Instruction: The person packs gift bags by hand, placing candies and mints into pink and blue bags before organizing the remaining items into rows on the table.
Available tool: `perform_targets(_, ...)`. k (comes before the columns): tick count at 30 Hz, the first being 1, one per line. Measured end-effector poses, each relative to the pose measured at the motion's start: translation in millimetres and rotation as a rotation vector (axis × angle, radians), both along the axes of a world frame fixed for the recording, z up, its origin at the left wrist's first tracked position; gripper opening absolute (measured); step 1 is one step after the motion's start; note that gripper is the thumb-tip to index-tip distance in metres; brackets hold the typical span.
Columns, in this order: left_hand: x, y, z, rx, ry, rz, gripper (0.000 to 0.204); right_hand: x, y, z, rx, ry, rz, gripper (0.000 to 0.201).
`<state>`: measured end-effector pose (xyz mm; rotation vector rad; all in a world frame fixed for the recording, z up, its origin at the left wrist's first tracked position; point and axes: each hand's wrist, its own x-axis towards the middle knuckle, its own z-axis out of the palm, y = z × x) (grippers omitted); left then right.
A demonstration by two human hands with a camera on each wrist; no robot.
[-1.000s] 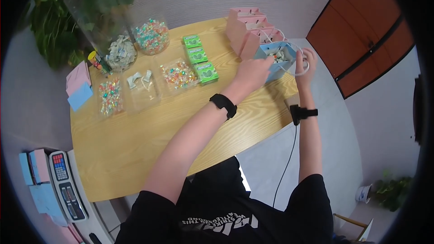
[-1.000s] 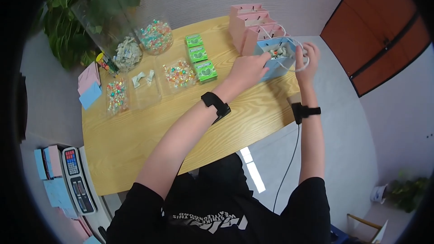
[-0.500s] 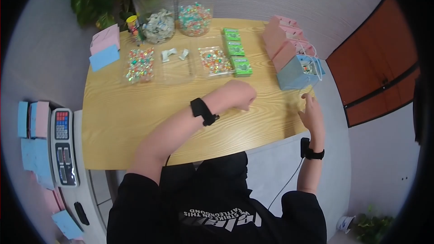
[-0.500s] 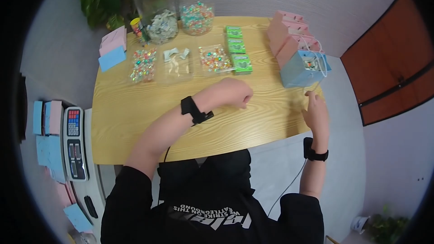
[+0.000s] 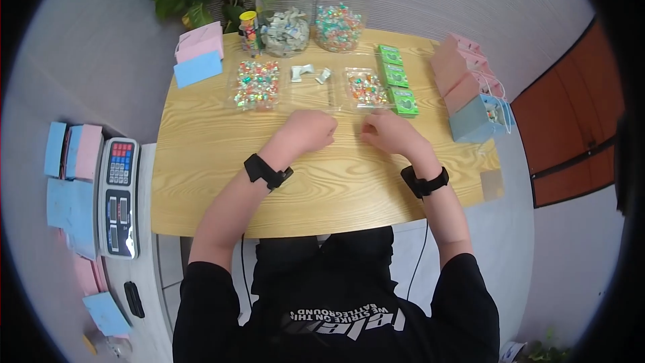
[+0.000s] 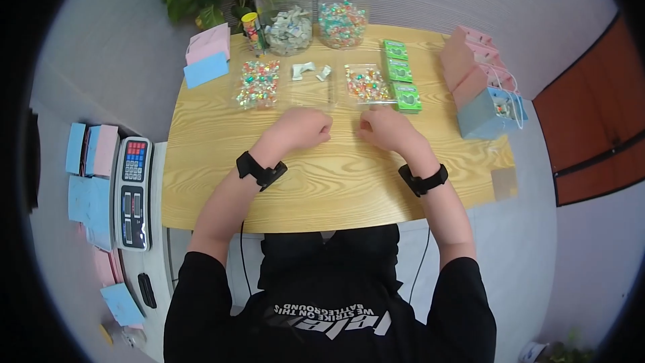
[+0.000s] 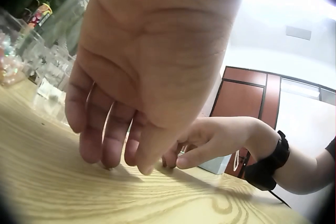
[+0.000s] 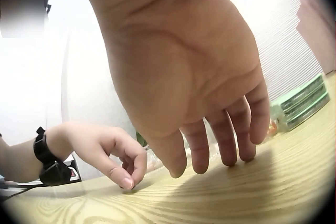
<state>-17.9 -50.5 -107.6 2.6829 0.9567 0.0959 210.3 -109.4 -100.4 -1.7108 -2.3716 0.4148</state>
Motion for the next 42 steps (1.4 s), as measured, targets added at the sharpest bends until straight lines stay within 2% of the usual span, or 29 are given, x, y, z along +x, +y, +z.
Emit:
perform_targets(4, -6.0, 4.5, -9.8, 0.05, -0.065, -0.003, 0.018, -8.9, 4.1, -2.0, 0.077, 0.01, 0.024, 0.023)
perform_targets(5, -5.3, 3.4, -8.7, -0.047, -0.066, -0.021, 0.018, -13.2, 2.5, 1.9, 0.07, 0.011, 0.03, 0.023)
perform_targets(7, -2.5, 1.1, -6.7, -0.145, -0.068, -0.037, 0.019, -20.6, -0.4, 12.9, -0.172, 0.047, -0.042, 0.025)
perform_targets(8, -2.1, -2.8, -7.9, -0.202, -0.084, -0.063, 0.02, -23.2, -0.6, 12.3, -0.177, 0.05, -0.039, 0.025)
perform_targets(10, -1.2, -8.1, -7.2, -0.265, -0.092, -0.076, 0.022, -31.0, 1.5, 7.8, -0.316, 0.153, 0.081, 0.028)
perform_targets(13, 2.6, -10.1, -9.7, -0.301, -0.068, -0.045, 0.024, -36.5, 8.3, -7.3, -0.274, 0.132, 0.13, 0.035)
perform_targets(18, 0.2, -5.7, -20.5, -0.295, -0.038, -0.075, 0.022, -42.6, 15.7, 0.0, -0.319, 0.089, 0.137, 0.038)
perform_targets(22, -36.6, -2.9, 11.3, -0.383, -0.085, -0.15, 0.02, -49.2, 16.4, 11.2, -0.371, 0.031, 0.104, 0.036)
perform_targets(24, -66.3, 9.5, 49.0, -0.852, -0.2, -0.054, 0.024, -47.6, 15.1, 7.8, -0.341, 0.047, 0.125, 0.036)
perform_targets(26, -105.3, 28.9, 89.4, -0.781, -0.263, 0.117, 0.026, -48.4, 15.4, 7.1, -0.306, 0.062, 0.138, 0.037)
perform_targets(28, -148.5, 80.3, 90.0, -0.581, -0.382, 0.33, 0.026, -48.5, 16.0, 7.8, -0.292, 0.028, 0.173, 0.036)
perform_targets(30, -182.9, 132.8, 79.7, -0.168, -0.478, 0.513, 0.022, -47.4, 19.1, 4.7, -0.305, 0.037, 0.177, 0.036)
perform_targets(32, -209.7, 181.9, 55.2, 0.328, -0.323, 0.696, 0.023, -45.4, 22.0, 3.0, -0.32, 0.039, 0.179, 0.035)
perform_targets(33, -221.3, 196.4, 43.2, 0.331, -0.319, 0.687, 0.023, -45.1, 23.6, 3.0, -0.355, 0.05, 0.18, 0.035)
perform_targets(35, -235.9, 222.6, 26.4, 0.636, -0.106, 0.708, 0.027, -43.2, 25.1, 2.5, -0.384, 0.071, 0.164, 0.035)
perform_targets(36, -239.6, 230.6, 22.5, 0.638, -0.108, 0.689, 0.027, -42.8, 25.8, 0.9, -0.386, 0.077, 0.176, 0.035)
perform_targets(38, -242.2, 235.8, 19.7, 0.618, 0.135, 0.71, 0.03, -40.3, 26.9, -3.8, -0.387, 0.094, 0.17, 0.036)
perform_targets(42, -241.6, 236.0, 26.3, 0.44, 0.229, 0.705, 0.029, -40.0, 26.4, -3.7, -0.36, 0.122, 0.197, 0.036)
